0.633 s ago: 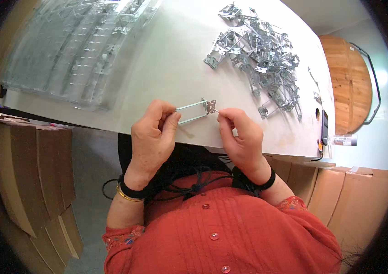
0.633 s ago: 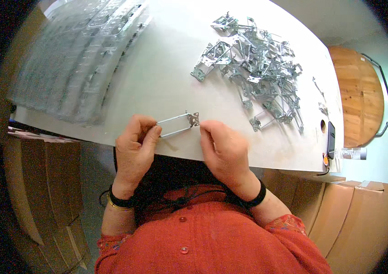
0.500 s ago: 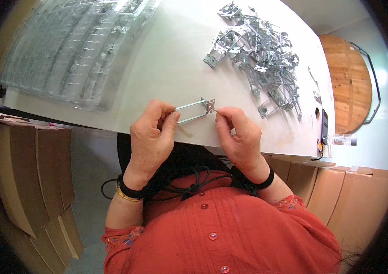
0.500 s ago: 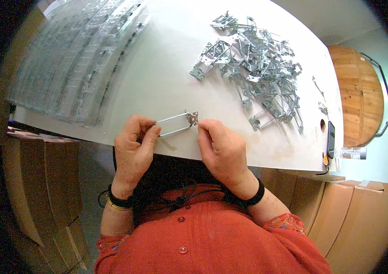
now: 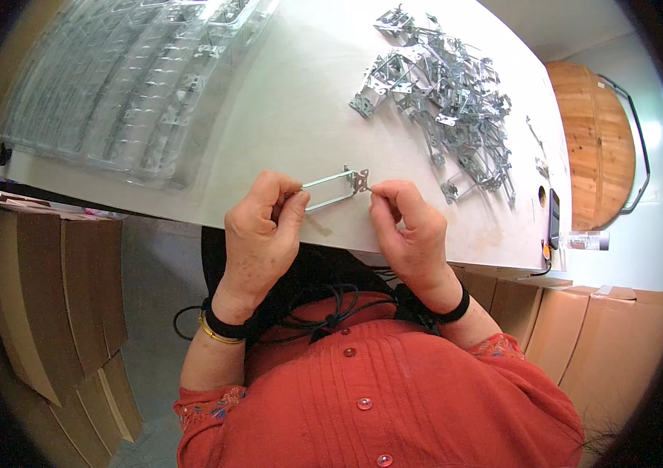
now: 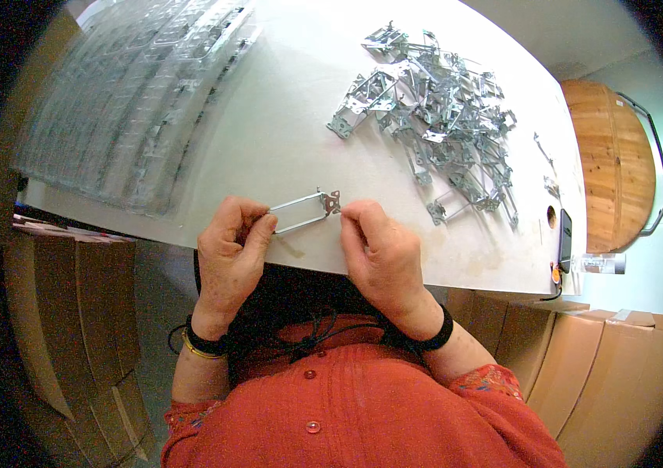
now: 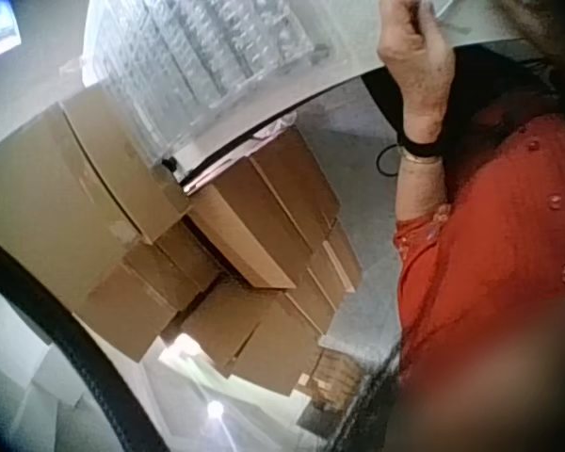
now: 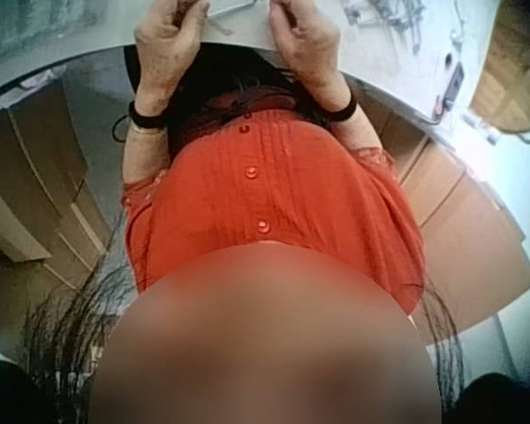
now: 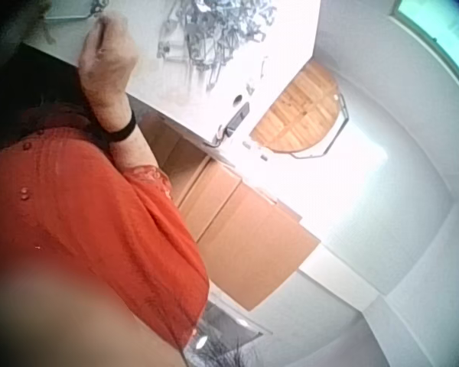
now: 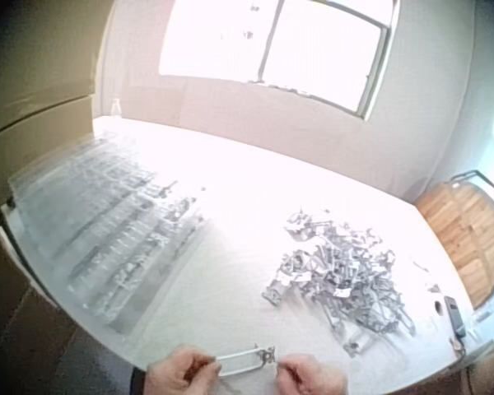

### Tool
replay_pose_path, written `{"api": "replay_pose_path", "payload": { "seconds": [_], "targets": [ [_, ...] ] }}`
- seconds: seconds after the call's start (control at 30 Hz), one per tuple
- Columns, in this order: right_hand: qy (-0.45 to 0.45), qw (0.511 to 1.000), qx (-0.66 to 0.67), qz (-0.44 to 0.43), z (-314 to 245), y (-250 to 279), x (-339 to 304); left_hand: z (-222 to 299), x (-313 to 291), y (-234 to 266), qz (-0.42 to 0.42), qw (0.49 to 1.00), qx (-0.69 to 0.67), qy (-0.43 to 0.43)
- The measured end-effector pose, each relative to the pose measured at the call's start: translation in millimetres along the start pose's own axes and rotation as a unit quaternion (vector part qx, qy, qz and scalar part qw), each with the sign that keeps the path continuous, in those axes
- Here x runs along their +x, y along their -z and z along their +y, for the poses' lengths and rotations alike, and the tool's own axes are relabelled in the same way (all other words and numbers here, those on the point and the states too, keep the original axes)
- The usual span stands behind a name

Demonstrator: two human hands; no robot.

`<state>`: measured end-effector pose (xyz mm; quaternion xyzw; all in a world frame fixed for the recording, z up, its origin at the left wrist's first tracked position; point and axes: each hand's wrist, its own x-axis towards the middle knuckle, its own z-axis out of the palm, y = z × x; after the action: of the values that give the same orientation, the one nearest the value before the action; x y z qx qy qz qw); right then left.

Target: Manually assembling small metal components and placing them into clear plastic trays.

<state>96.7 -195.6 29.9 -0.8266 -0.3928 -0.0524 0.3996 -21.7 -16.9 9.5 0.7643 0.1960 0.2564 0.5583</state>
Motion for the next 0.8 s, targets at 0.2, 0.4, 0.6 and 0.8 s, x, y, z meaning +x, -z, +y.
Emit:
{"api": "replay_pose_path", "payload": {
  "seconds": [0.2,0.4,0.6,0.8],
  "targets": [
    [-0.027,0.999,0.019,0.000,-1.2,3.4,-1.4,2.2,0.2,0.3,0.004,1.000,0.007,0.003],
    [-0.013,1.000,0.024,0.002,3.5,-1.2,-0.4,0.4,0.4,0.1,0.008,1.000,0.005,-0.001],
    [-0.012,1.000,0.003,0.010,2.1,-1.1,0.3,0.4,0.4,0.6,0.002,1.000,0.008,0.002],
    [-0.023,0.999,0.026,0.020,3.0,-4.4,0.2,-1.3,0.5,-0.4,0.008,1.000,0.004,-0.004]
  ]
}}
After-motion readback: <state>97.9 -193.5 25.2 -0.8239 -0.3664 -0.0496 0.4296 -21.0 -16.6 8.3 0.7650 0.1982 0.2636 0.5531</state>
